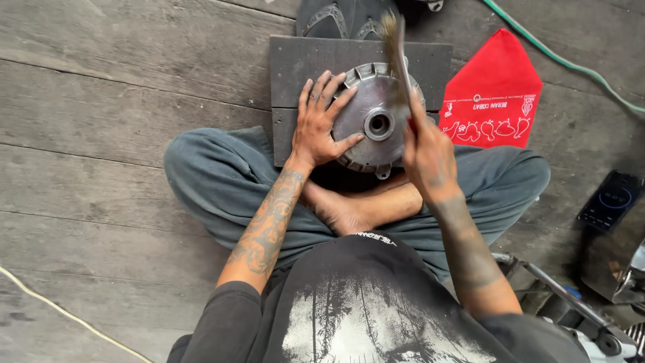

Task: The person sits cross-legged on the floor and uses a wire brush to scrub a metal engine casing placed on a wooden block. They repeatedly brush the surface and edges of the casing to remove dirt or oxidation.

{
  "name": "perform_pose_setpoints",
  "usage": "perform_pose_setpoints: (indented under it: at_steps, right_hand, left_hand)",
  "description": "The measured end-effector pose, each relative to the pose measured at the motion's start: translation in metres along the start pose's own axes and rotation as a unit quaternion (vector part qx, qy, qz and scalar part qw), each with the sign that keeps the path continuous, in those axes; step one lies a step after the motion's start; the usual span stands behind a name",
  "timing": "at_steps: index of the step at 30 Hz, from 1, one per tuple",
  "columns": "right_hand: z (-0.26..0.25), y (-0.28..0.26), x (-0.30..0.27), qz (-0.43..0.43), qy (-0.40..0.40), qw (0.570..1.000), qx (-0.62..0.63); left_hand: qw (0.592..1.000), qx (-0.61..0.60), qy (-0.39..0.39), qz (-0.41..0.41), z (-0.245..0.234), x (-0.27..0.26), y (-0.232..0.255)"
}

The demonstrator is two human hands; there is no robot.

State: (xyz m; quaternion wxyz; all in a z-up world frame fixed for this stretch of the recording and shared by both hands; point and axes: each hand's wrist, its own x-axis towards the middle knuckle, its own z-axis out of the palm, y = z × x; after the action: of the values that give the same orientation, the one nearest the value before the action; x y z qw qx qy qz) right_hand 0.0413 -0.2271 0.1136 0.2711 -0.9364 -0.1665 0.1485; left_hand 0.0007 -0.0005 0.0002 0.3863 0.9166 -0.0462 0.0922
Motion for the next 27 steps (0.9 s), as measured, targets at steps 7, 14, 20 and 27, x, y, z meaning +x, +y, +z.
perform_pose_setpoints:
  at_steps: [7,14,20,27]
  right_hand:
    - [0.008,-0.009,0.019,-0.011,0.035,0.999,0.020]
    - [-0.009,0.001,-0.058,0.076,-0.018,0.997,-0.010]
    - [0.007,0.006,0.040,-0.014,0.012,1.000,0.002]
    - [-0.025,0.001,0.037,0.056,0.087,0.987,0.124]
  left_hand:
    - [1.000,0.000,0.006,0.009,-0.003,0.004,0.000]
    - [1.000,-0.001,-0.008,-0.002,0.002,-0.001,-0.003]
    - [1.000,0.008,-0.001,0.007,-0.002,0.000,0.002]
    - [1.000,0.019,0.004,-0.002,-0.001,0.000,0.004]
